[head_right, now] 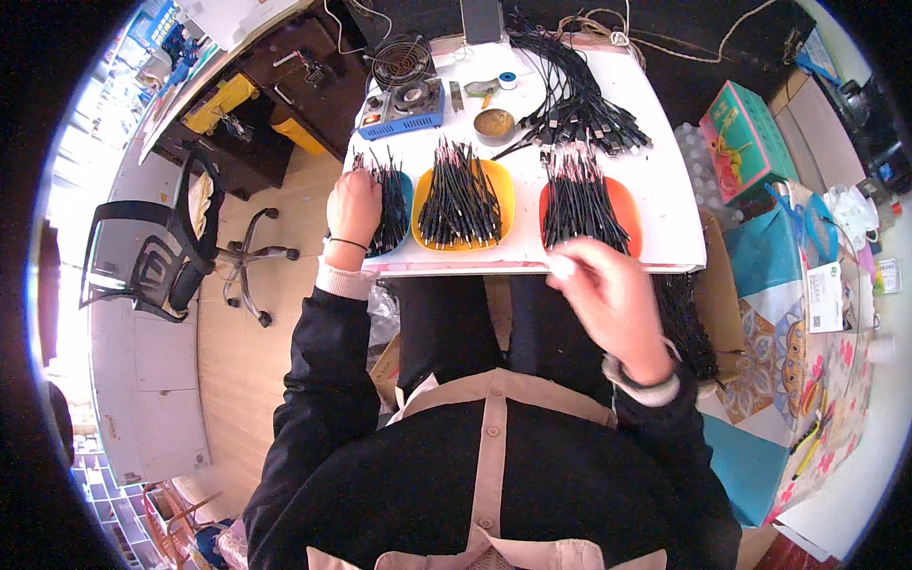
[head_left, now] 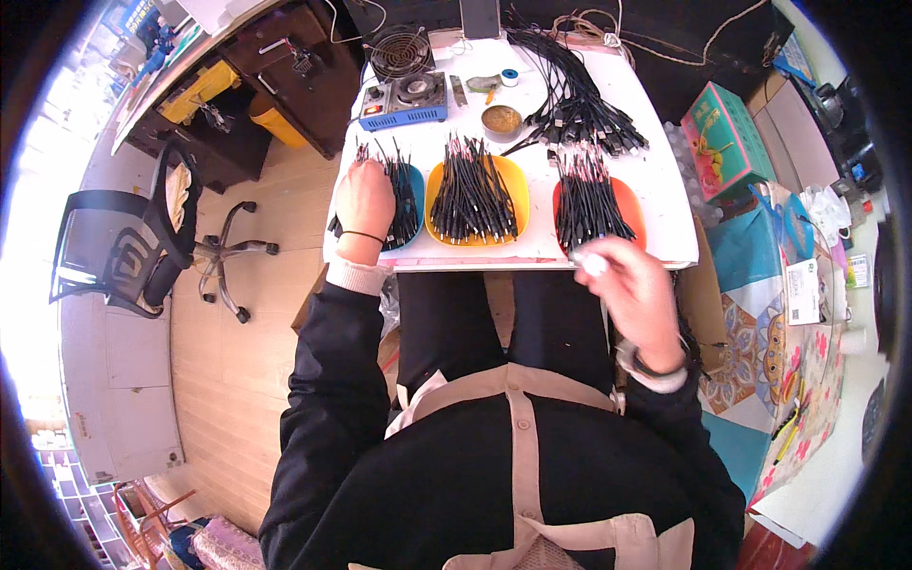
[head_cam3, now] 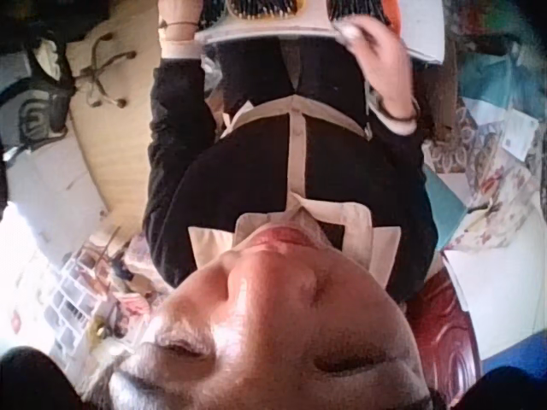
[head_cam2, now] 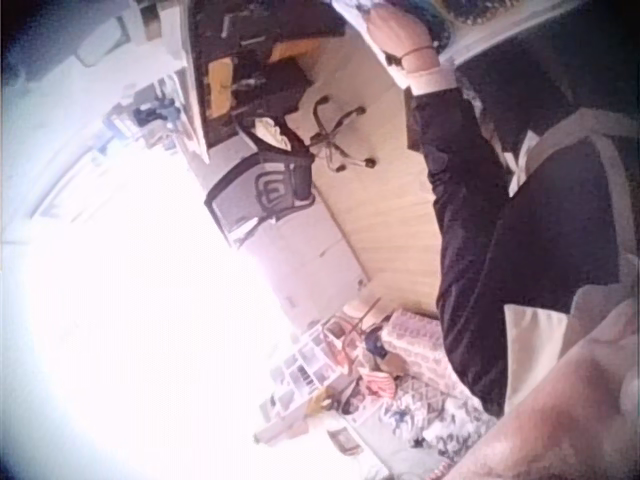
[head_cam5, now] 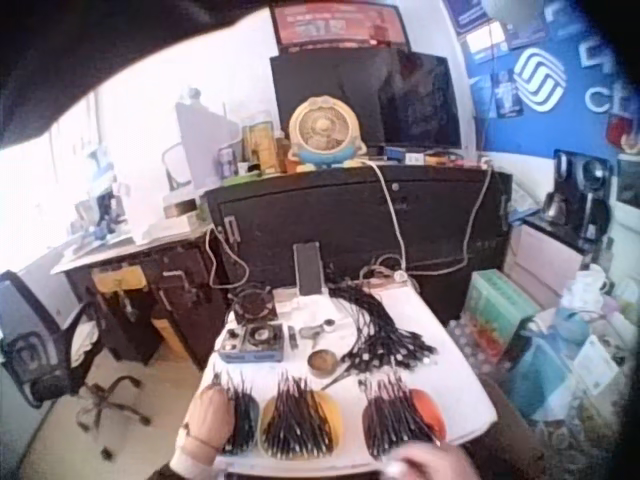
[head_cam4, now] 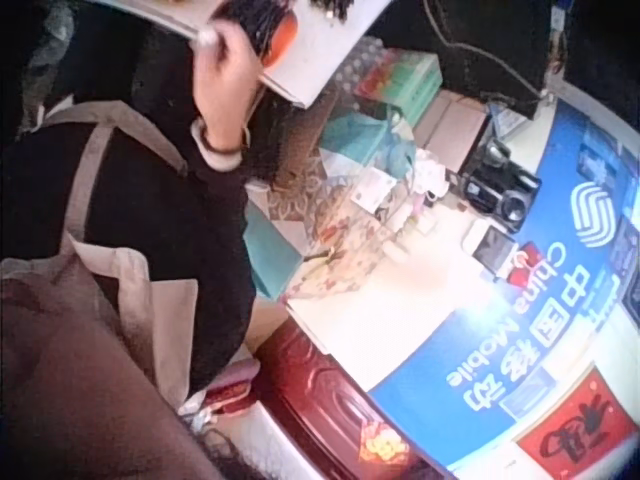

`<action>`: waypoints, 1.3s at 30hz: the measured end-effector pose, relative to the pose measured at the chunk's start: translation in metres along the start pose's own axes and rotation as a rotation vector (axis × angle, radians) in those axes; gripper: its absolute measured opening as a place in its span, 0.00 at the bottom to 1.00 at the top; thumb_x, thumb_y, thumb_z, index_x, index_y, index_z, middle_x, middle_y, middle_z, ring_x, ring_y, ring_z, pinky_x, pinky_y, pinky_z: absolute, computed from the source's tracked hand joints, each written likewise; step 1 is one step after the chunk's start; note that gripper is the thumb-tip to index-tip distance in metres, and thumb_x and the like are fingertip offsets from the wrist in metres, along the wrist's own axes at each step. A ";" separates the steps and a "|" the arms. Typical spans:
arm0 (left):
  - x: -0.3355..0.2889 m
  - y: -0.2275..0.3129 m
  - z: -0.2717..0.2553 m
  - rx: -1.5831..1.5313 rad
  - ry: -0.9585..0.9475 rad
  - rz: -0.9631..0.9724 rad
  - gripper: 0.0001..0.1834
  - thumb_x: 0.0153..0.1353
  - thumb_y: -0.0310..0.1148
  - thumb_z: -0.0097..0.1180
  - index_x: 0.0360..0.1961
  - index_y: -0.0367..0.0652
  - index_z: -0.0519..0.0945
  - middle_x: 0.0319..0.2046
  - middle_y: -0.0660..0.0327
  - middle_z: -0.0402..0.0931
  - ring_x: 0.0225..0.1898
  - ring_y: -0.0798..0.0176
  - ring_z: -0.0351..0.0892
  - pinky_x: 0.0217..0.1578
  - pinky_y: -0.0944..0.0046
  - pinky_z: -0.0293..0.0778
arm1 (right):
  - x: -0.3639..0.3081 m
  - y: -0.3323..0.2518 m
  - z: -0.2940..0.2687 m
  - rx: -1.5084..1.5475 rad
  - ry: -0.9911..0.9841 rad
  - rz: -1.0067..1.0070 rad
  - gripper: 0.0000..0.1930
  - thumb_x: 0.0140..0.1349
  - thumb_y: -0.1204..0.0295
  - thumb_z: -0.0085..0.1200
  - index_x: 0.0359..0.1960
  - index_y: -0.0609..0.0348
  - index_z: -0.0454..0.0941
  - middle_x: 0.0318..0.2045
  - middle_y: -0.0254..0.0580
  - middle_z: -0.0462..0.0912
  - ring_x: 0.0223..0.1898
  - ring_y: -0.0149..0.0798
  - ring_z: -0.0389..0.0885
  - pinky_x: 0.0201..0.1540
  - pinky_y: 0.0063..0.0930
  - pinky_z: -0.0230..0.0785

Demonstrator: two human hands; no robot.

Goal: The person repeatedly picks black cables from trays, strips the ends, and wraps a small white component around the exposed wires. Finished units are placed into a blue plastic tray on the table. The process is repeated for multiple cables throughout the clip.

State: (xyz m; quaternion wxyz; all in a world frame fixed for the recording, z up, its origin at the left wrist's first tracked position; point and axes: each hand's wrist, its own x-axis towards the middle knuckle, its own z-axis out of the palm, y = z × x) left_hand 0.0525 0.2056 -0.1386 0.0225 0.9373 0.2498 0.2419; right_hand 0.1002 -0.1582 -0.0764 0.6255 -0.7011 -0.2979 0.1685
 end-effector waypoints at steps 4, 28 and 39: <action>0.003 -0.001 -0.011 -0.106 0.031 -0.094 0.09 0.51 0.33 0.57 0.24 0.36 0.81 0.24 0.47 0.79 0.29 0.43 0.80 0.34 0.51 0.76 | 0.076 0.014 0.053 -0.373 -0.035 -0.221 0.09 0.63 0.71 0.55 0.35 0.67 0.76 0.22 0.42 0.78 0.23 0.29 0.76 0.28 0.24 0.69; -0.086 0.072 -0.092 -1.857 -0.197 -0.347 0.07 0.71 0.30 0.44 0.40 0.38 0.72 0.24 0.63 0.73 0.17 0.78 0.58 0.19 0.79 0.55 | 0.151 0.075 0.083 -0.772 0.157 -0.121 0.09 0.52 0.68 0.59 0.25 0.63 0.80 0.23 0.51 0.81 0.29 0.50 0.82 0.35 0.39 0.73; -0.118 0.082 -0.119 -1.893 -0.188 -0.278 0.08 0.72 0.32 0.42 0.39 0.41 0.72 0.24 0.63 0.73 0.16 0.78 0.56 0.17 0.78 0.52 | 0.160 0.079 0.086 -0.950 0.127 -0.156 0.11 0.50 0.68 0.59 0.22 0.65 0.81 0.26 0.59 0.81 0.33 0.57 0.82 0.38 0.47 0.74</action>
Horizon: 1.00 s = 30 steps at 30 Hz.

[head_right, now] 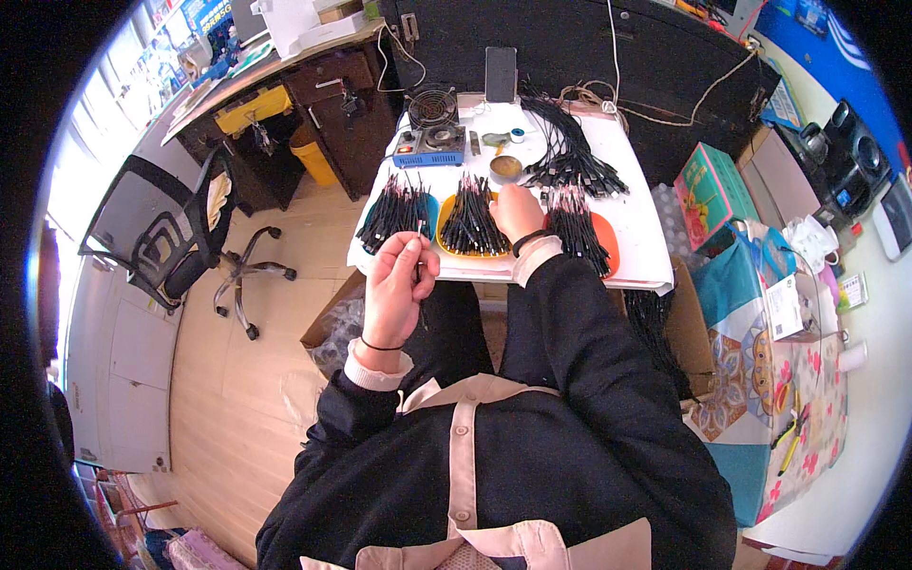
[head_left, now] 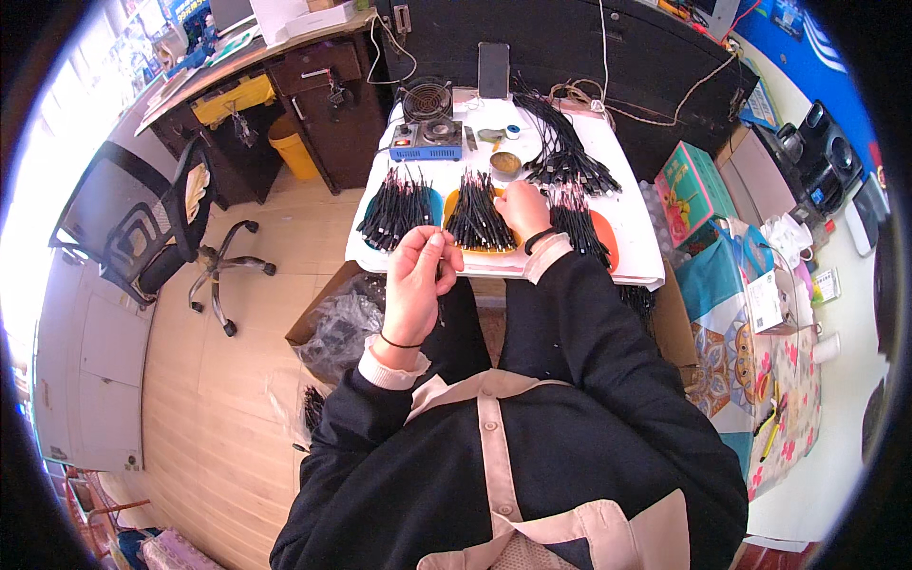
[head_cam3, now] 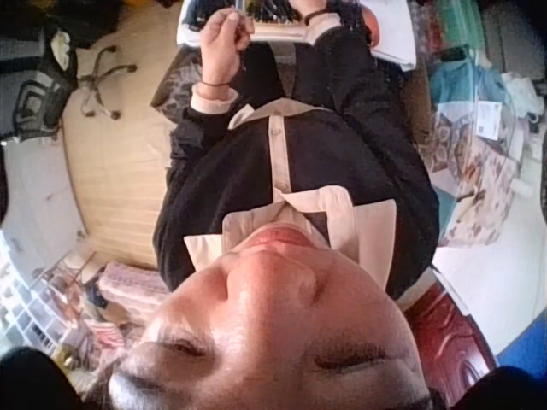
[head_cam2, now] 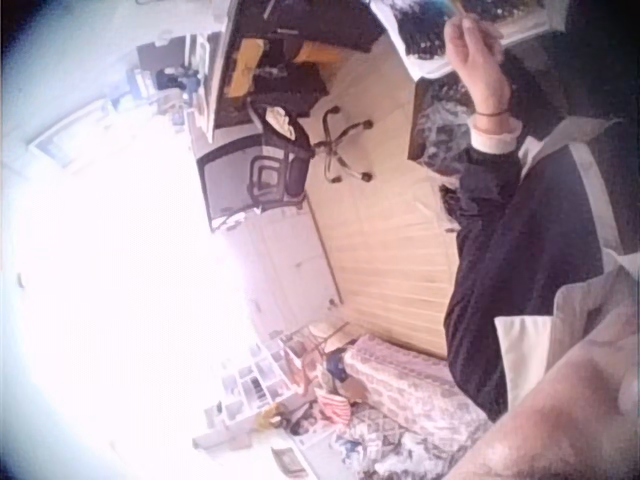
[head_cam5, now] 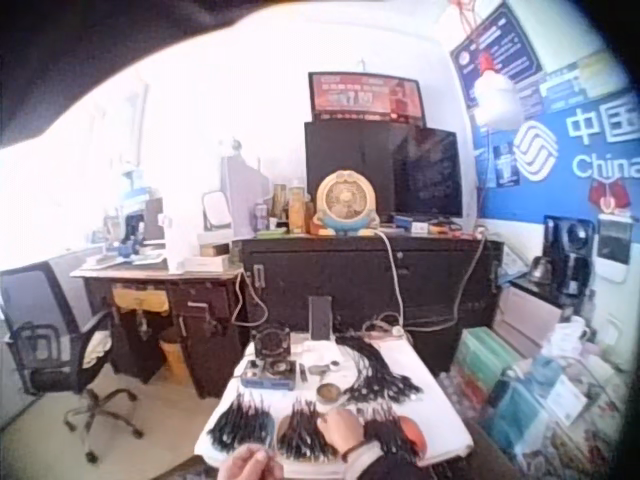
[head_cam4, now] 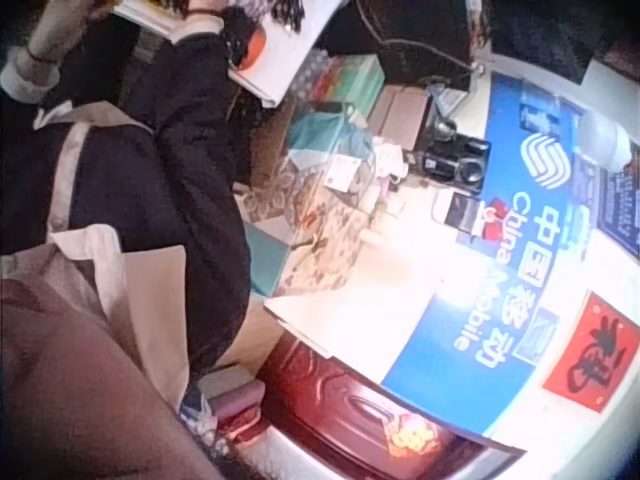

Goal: The person repeatedly picks black cables from trays, strips the ends, and wraps a small white component around the exposed wires. Finished units are placed into a blue plastic tray on the table. The process is repeated for multiple cables throughout the clip.

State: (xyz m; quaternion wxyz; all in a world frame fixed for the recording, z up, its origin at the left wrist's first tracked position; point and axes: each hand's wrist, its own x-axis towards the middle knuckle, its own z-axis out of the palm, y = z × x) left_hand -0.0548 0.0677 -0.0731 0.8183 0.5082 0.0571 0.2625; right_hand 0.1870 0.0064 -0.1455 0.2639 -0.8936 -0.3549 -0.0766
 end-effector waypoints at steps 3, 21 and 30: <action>-0.005 -0.003 0.002 -0.017 0.009 -0.020 0.09 0.72 0.32 0.42 0.39 0.39 0.72 0.24 0.64 0.73 0.17 0.78 0.58 0.18 0.79 0.54 | 0.003 -0.001 -0.004 0.019 -0.047 0.023 0.12 0.49 0.68 0.59 0.23 0.68 0.81 0.27 0.61 0.81 0.33 0.58 0.82 0.39 0.47 0.75; 0.011 -0.031 0.021 -0.165 0.120 -0.058 0.09 0.68 0.31 0.49 0.42 0.38 0.78 0.41 0.57 0.80 0.45 0.63 0.79 0.45 0.60 0.80 | -0.083 -0.051 -0.090 0.595 0.200 -0.114 0.08 0.58 0.72 0.59 0.30 0.65 0.76 0.23 0.38 0.81 0.25 0.27 0.79 0.29 0.22 0.71; -0.010 -0.030 0.047 -0.202 0.066 0.009 0.10 0.65 0.26 0.54 0.46 0.37 0.79 0.45 0.61 0.79 0.45 0.68 0.78 0.42 0.67 0.79 | -0.152 -0.076 -0.120 0.730 0.101 -0.113 0.07 0.54 0.78 0.60 0.31 0.63 0.73 0.25 0.39 0.80 0.23 0.29 0.79 0.26 0.23 0.71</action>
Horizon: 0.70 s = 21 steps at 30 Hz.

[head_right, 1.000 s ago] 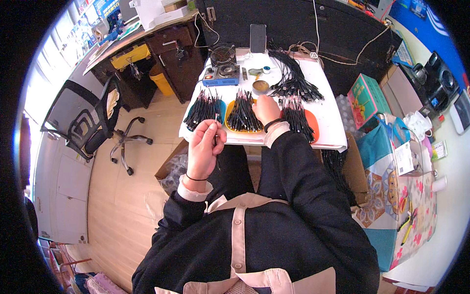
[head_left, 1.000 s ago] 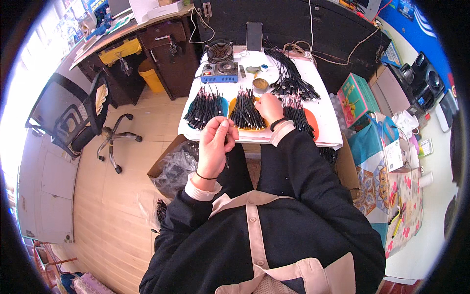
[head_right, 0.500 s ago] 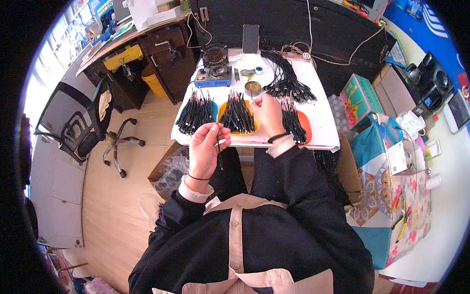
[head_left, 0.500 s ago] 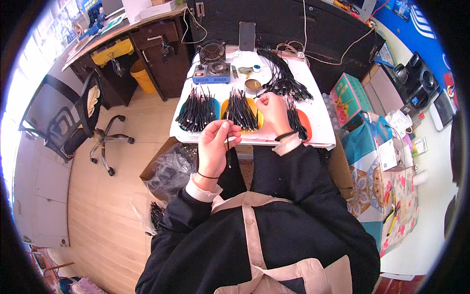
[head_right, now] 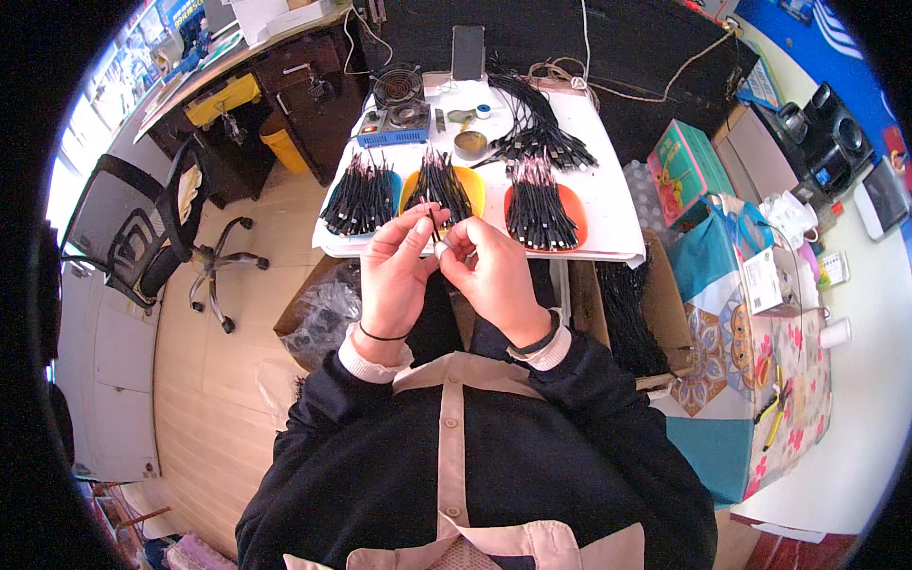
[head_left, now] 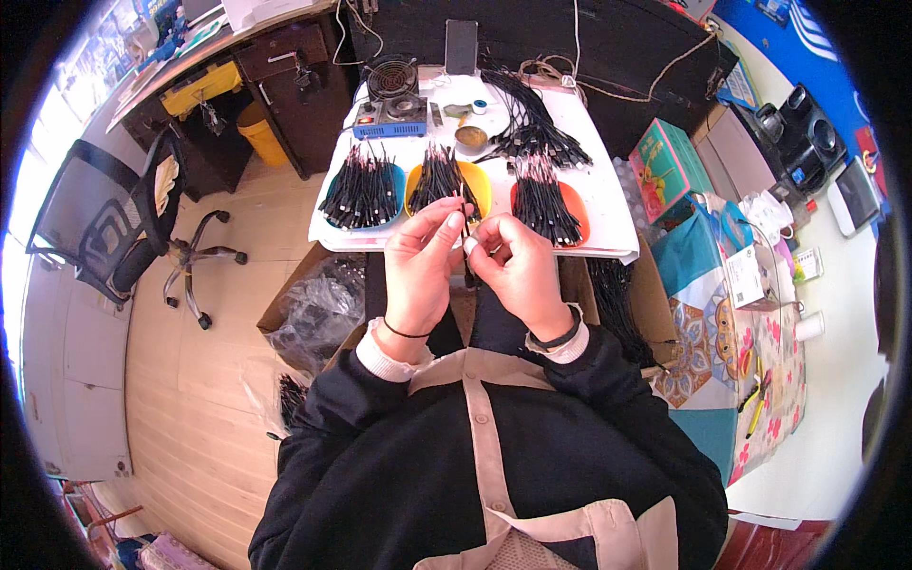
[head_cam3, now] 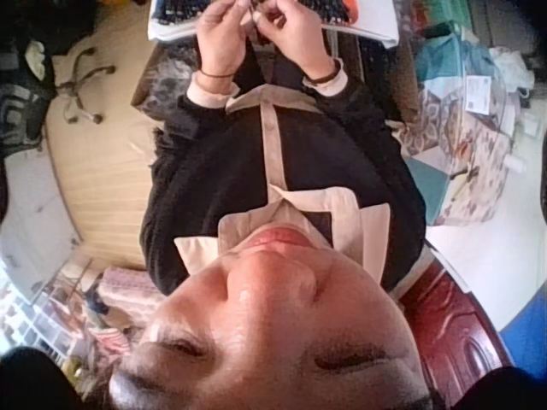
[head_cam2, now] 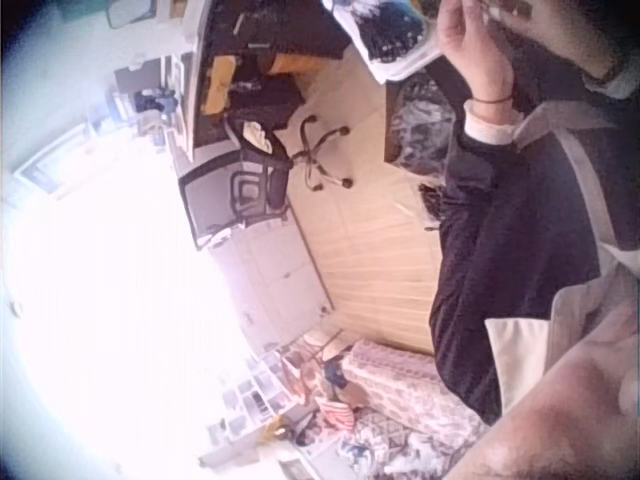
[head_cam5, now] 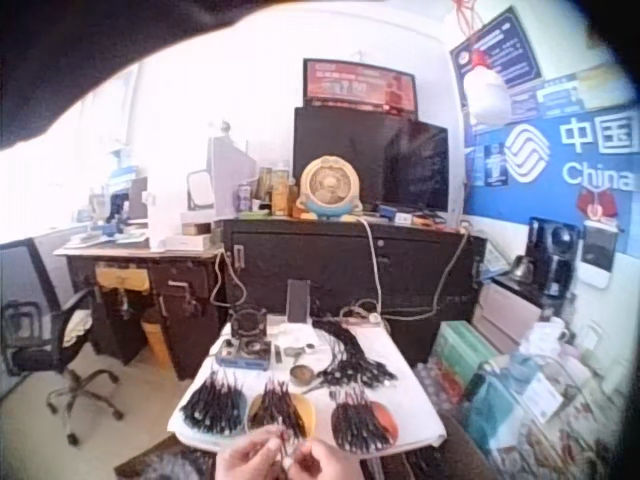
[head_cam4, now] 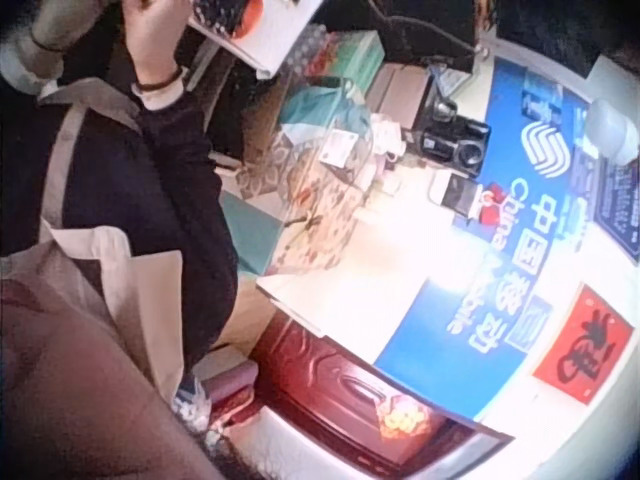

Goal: The person repeatedly picks black cables from trays, strips the ends, and wraps a small white component around the exposed wires. Finished units are placed into a blue plastic tray on the table. The process is repeated for multiple cables throughout the clip.

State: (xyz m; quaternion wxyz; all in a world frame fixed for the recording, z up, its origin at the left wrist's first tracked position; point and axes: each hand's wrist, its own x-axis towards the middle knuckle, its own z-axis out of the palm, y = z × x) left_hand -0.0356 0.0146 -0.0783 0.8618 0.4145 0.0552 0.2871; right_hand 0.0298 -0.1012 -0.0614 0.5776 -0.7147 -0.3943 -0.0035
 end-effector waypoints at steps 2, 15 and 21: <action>-0.004 0.003 0.003 -0.011 -0.031 -0.039 0.11 0.65 0.25 0.52 0.48 0.38 0.78 0.47 0.57 0.78 0.51 0.63 0.77 0.45 0.59 0.79 | -0.005 0.000 -0.003 -0.012 -0.012 0.000 0.08 0.54 0.78 0.60 0.32 0.63 0.73 0.25 0.39 0.79 0.23 0.29 0.79 0.26 0.22 0.71; -0.017 0.005 0.011 0.119 -0.144 -0.070 0.06 0.62 0.23 0.56 0.41 0.35 0.80 0.35 0.63 0.81 0.34 0.72 0.78 0.35 0.74 0.73 | 0.003 0.000 -0.037 0.418 -0.083 0.054 0.09 0.59 0.76 0.60 0.39 0.65 0.77 0.30 0.32 0.82 0.29 0.22 0.77 0.32 0.16 0.68; -0.019 0.004 0.014 0.244 -0.144 -0.006 0.05 0.62 0.23 0.57 0.39 0.33 0.80 0.31 0.62 0.81 0.30 0.72 0.78 0.33 0.75 0.73 | -0.002 -0.008 -0.042 -0.023 -0.062 -0.198 0.06 0.61 0.77 0.57 0.38 0.66 0.77 0.32 0.34 0.81 0.30 0.23 0.78 0.35 0.16 0.70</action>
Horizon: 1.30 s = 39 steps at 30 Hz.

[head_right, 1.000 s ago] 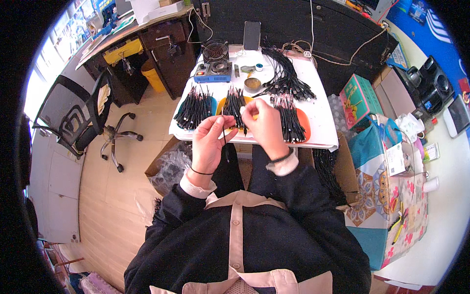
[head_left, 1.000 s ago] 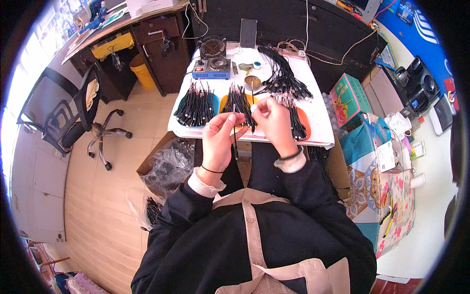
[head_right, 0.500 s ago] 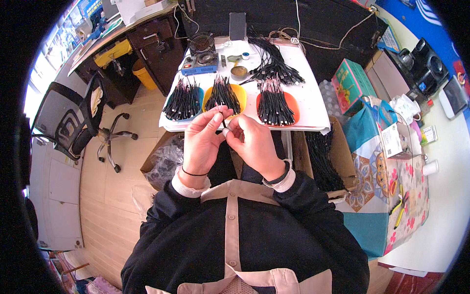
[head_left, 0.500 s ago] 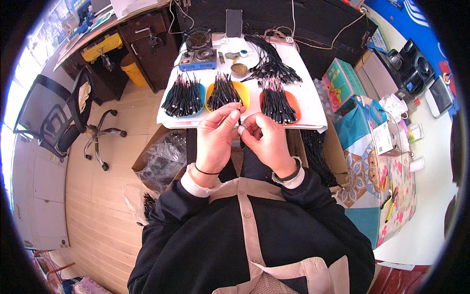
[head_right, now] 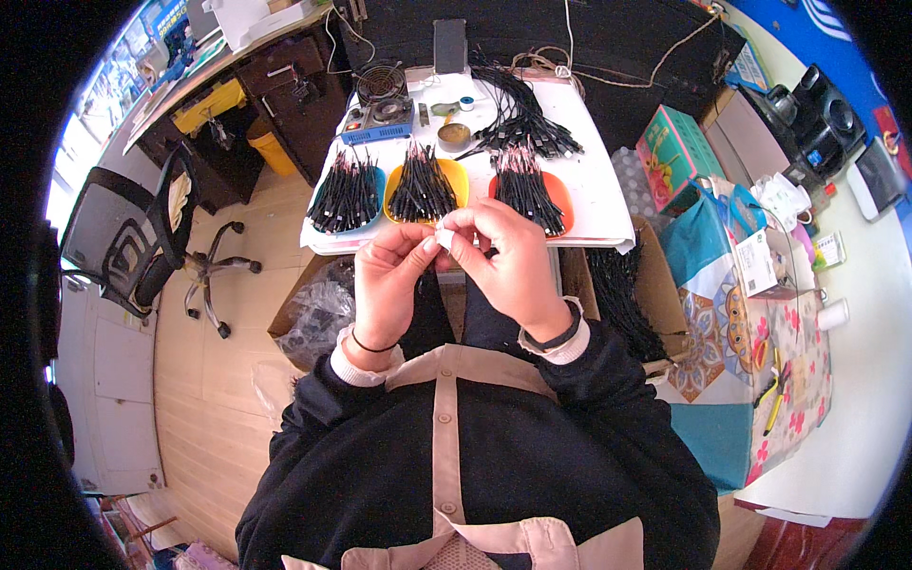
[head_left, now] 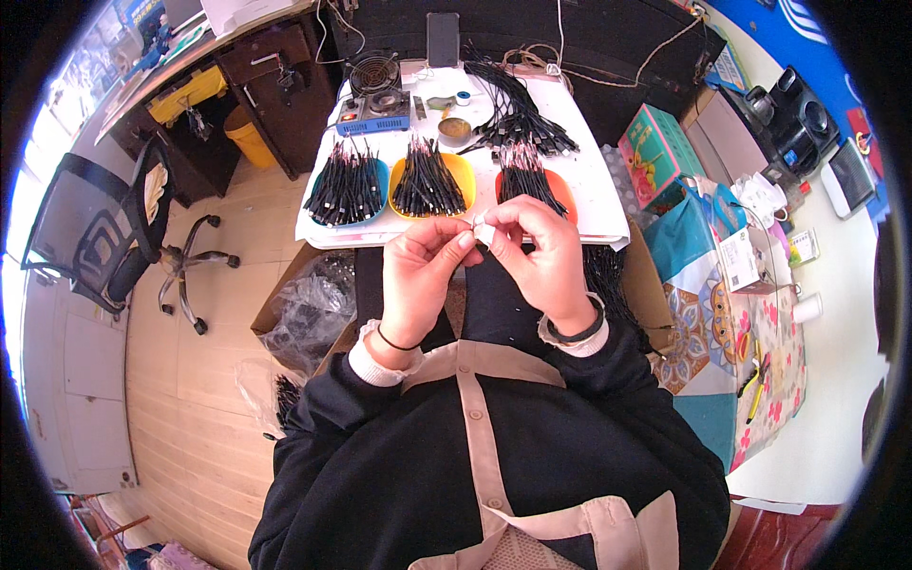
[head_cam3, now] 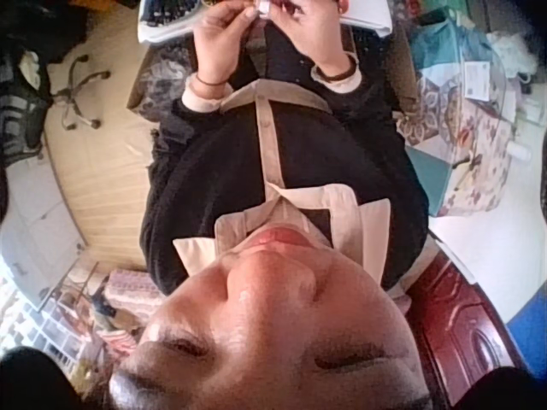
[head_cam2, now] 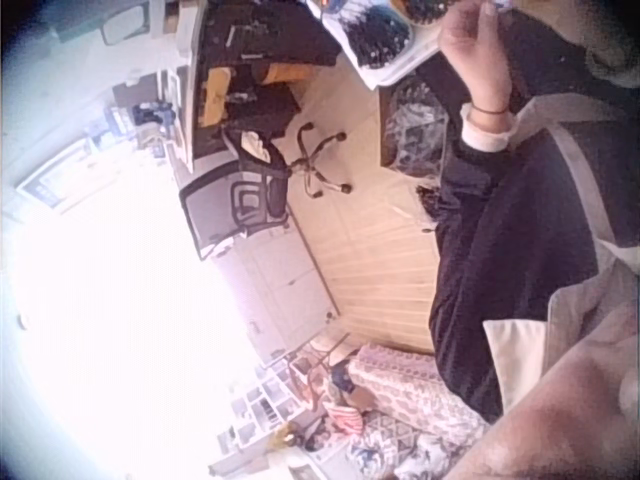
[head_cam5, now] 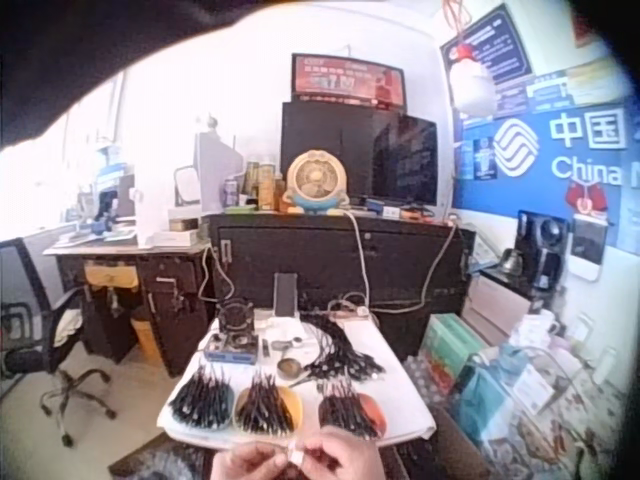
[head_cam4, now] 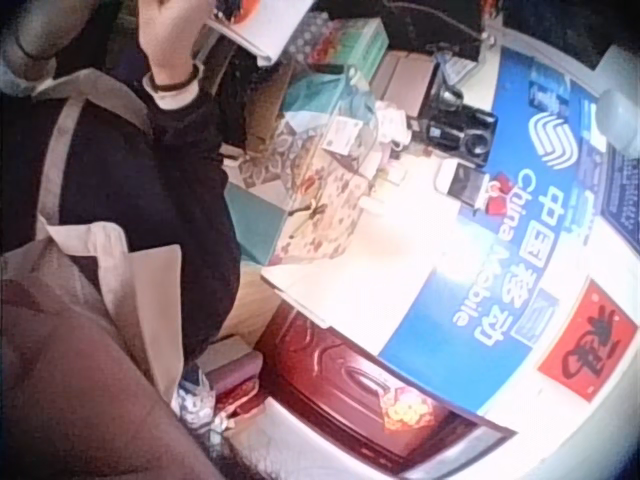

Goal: The person repeatedly picks black cables from trays, strips the ends, and wraps a small white component around the exposed wires. Finished units are placed into a blue plastic tray on the table. The process is repeated for multiple cables throughout the clip.

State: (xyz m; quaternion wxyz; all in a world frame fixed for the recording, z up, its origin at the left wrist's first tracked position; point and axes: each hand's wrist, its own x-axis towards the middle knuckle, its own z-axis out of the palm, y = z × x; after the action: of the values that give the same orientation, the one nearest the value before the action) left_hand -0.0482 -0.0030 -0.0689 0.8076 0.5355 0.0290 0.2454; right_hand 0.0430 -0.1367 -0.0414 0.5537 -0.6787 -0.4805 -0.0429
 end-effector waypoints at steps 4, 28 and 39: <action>-0.003 0.000 -0.003 -0.100 -0.052 -0.048 0.04 0.63 0.23 0.55 0.38 0.34 0.79 0.32 0.60 0.81 0.28 0.73 0.76 0.31 0.76 0.72 | -0.005 -0.001 0.009 0.539 0.048 0.185 0.04 0.64 0.77 0.55 0.36 0.65 0.76 0.32 0.35 0.80 0.31 0.25 0.77 0.37 0.18 0.71; 0.004 -0.012 -0.008 0.218 -0.181 -0.114 0.08 0.63 0.22 0.54 0.43 0.33 0.78 0.27 0.59 0.82 0.21 0.78 0.68 0.22 0.77 0.65 | -0.012 0.041 0.004 1.092 -0.087 0.633 0.06 0.65 0.73 0.53 0.40 0.59 0.73 0.34 0.36 0.79 0.34 0.28 0.78 0.34 0.21 0.71; 0.022 -0.043 -0.013 0.046 -0.133 -0.201 0.07 0.66 0.25 0.53 0.42 0.34 0.76 0.27 0.60 0.80 0.20 0.79 0.65 0.22 0.79 0.61 | 0.026 0.148 -0.053 -0.317 0.214 0.467 0.11 0.59 0.68 0.57 0.33 0.66 0.79 0.24 0.48 0.82 0.27 0.40 0.83 0.34 0.30 0.73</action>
State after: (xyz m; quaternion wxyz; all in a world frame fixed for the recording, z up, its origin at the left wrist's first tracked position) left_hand -0.0176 0.0046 -0.1074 0.8157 0.5634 0.0348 0.1264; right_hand 0.1859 -0.1515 -0.1109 0.4831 -0.8405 -0.2377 -0.0603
